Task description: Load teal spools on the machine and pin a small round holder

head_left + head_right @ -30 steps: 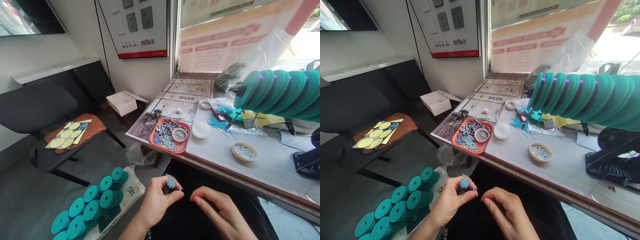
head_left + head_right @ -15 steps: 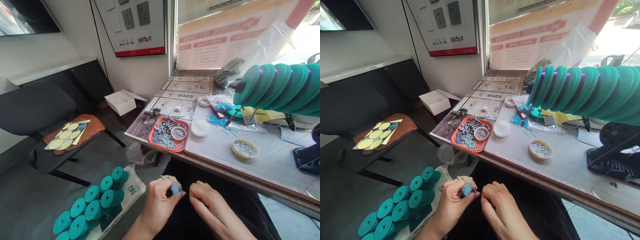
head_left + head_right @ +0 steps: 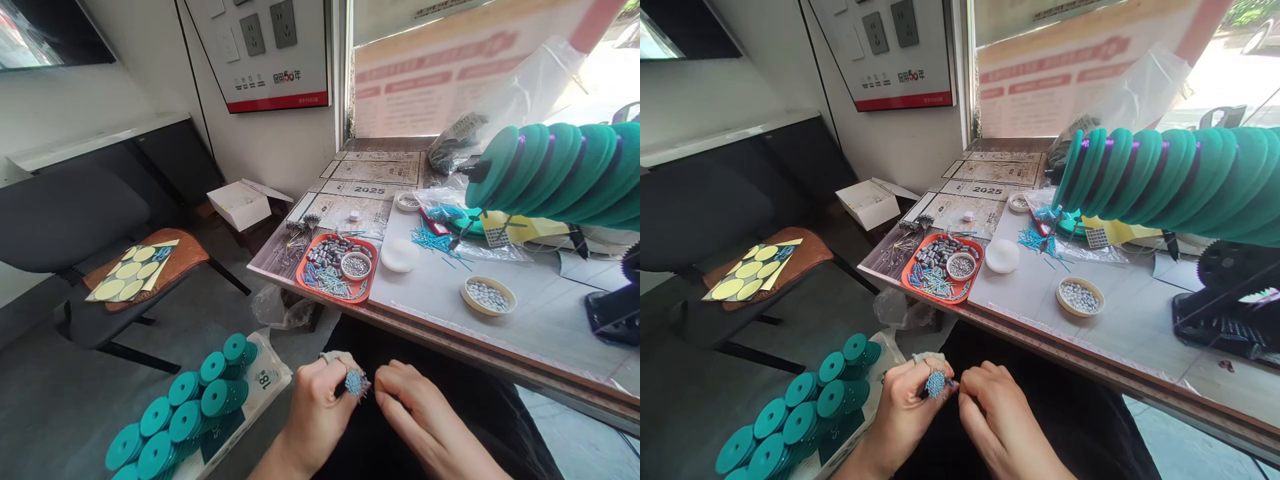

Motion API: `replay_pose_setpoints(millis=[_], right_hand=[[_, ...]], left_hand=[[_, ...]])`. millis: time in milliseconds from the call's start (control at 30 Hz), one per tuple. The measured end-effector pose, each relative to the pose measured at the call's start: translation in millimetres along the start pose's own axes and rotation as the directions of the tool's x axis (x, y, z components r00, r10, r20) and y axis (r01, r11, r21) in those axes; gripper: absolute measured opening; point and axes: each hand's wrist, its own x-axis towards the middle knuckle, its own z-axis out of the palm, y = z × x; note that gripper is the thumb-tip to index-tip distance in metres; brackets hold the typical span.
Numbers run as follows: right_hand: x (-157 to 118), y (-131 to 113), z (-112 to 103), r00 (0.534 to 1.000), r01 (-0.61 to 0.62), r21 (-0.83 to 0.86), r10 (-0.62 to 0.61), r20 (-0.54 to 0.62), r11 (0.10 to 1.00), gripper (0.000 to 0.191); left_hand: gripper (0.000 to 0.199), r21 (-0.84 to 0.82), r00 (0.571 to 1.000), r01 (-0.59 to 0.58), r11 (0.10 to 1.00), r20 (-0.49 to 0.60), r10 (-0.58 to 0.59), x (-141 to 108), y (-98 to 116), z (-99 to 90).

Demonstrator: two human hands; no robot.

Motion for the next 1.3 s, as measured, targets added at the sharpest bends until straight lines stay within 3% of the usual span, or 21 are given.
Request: replay_pose_setpoints(millis=[567,800,967,1167,1300], right_hand=[[-2.4,2.2,1.3,1.000,-0.011,0.015,0.011,0.016,1.000,0.027],[0.9,0.9,1.4,1.000,-0.018,0.023,0.017,0.012,1.000,0.027],[-0.1,1.7,1.9,1.000,-0.019,0.022,0.019,0.007,1.000,0.028],[-2.5,1.8,3.4,0.998,0.037,-0.002,-0.037,-0.050,0.999,0.028],[-0.6,4.2,5.6,0.985,0.115,-0.094,-0.126,-0.118,0.989,0.026]], left_hand=[[0.014,0.083,0.999,-0.052,0.995,0.012,0.051,-1.8,-2.1,0.3],[0.019,0.066,0.988,-0.136,0.988,-0.063,0.140,-1.8,-1.7,2.6],[0.018,0.146,0.979,-0.189,0.971,-0.043,0.197,-4.5,-2.2,0.0],[0.018,0.289,0.967,-0.235,0.928,-0.027,0.253,-8.8,-5.2,0.7],[0.017,0.263,0.974,-0.207,0.942,-0.039,0.225,-6.6,-0.3,4.1]])
